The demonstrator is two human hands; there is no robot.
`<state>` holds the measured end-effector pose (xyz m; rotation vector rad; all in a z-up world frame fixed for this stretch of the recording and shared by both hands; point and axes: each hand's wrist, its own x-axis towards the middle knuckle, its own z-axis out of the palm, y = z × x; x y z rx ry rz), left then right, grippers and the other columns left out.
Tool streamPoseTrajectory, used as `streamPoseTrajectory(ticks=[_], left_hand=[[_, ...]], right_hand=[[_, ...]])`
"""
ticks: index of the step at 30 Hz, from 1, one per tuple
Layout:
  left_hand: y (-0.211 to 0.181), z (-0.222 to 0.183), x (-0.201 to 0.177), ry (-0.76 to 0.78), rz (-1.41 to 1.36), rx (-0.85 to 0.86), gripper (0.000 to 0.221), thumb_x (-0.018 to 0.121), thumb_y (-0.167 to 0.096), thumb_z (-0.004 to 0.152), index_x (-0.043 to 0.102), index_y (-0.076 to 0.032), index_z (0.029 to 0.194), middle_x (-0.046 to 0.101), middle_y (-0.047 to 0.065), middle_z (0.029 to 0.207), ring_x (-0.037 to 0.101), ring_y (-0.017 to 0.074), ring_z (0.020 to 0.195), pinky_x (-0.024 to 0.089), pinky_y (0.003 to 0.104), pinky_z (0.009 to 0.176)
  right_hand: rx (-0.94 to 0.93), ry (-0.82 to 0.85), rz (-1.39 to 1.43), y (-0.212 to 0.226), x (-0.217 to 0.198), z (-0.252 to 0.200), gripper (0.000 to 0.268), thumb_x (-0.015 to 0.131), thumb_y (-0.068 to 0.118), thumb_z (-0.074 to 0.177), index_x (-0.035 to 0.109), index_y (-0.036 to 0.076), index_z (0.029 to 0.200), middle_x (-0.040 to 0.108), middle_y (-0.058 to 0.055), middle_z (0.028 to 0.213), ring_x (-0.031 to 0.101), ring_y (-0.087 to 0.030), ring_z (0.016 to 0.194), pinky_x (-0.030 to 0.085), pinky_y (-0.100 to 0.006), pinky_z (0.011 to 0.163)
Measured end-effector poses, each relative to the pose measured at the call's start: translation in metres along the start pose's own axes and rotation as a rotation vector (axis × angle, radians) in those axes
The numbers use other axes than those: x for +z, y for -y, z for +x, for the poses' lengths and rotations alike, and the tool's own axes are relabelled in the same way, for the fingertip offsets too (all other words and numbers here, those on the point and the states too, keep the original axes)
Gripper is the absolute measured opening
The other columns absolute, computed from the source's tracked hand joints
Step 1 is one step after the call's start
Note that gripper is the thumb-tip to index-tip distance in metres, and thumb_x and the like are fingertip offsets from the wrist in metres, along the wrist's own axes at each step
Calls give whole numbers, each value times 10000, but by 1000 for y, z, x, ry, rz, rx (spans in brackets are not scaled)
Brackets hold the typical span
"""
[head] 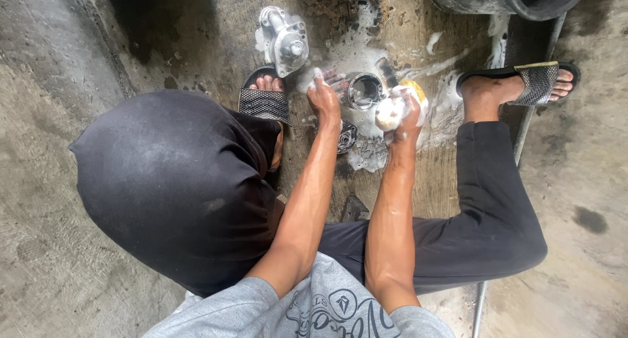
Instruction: Scrubbing the exterior of a metal housing part using a sponge, brush, and soapy water to remove dirt and grime.
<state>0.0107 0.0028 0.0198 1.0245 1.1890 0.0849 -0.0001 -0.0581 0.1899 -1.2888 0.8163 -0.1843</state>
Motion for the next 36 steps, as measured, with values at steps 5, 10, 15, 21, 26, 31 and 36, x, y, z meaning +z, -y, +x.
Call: streamPoseTrajectory(ticks=[5, 10, 15, 21, 26, 31, 36], left_hand=[[27, 19, -2, -34, 44, 16, 502, 541, -324, 1014, 690, 147, 1101, 687, 354, 1140, 628, 487, 1173, 461, 533, 989], [-56, -39, -11, -27, -18, 44, 463, 534, -244, 1029, 645, 200, 1099, 643, 424, 1148, 606, 528, 1172, 452, 554, 980], [-76, -45, -5, -65, -119, -39, 519, 544, -320, 1008, 633, 174, 1141, 659, 362, 1175, 655, 409, 1133, 458, 474, 957], [-9, 1, -18, 129, -153, -243, 726, 395, -484, 984, 337, 106, 1404, 436, 326, 1408, 551, 408, 1248, 494, 526, 1044], [23, -16, -26, 245, 375, 260, 261, 530, -153, 1010, 548, 82, 1121, 625, 137, 805, 620, 176, 546, 561, 242, 438], [25, -70, -53, 191, 799, 367, 703, 688, -487, 885, 540, 57, 1304, 529, 352, 1338, 484, 511, 1303, 362, 585, 1120], [58, -86, -87, 437, 1259, 615, 914, 735, -506, 848, 398, 57, 1484, 387, 402, 1495, 329, 562, 1442, 219, 667, 1199]], right_hand=[[105, -47, -42, -13, -17, 15, 153, 660, 166, 847, 641, 14, 846, 515, -40, 644, 598, -157, 538, 617, -331, 440], [157, 9, -39, -15, -12, 28, 256, 578, 251, 923, 632, 14, 1005, 562, -54, 825, 648, -155, 704, 638, -329, 549], [199, 104, 129, 35, 40, 27, 509, 412, 314, 1071, 436, -30, 1446, 557, -204, 1355, 577, -331, 1242, 542, -500, 1041], [-141, 1150, 471, 72, 32, 83, 480, 422, 368, 1124, 466, 220, 1579, 475, -80, 1633, 438, -257, 1591, 309, -518, 1480], [-740, 378, -225, 57, 11, 92, 400, 455, -45, 896, 578, -33, 1277, 657, -144, 1034, 484, -119, 653, 407, -247, 527], [-712, -23, -1321, -164, -201, 169, 648, 847, 321, 778, 610, -123, 1186, 661, -331, 1058, 657, -485, 1059, 517, -552, 996], [-905, -296, -1521, -189, -183, 170, 558, 808, 565, 759, 646, 67, 952, 628, -118, 796, 692, -328, 778, 577, -453, 754]])
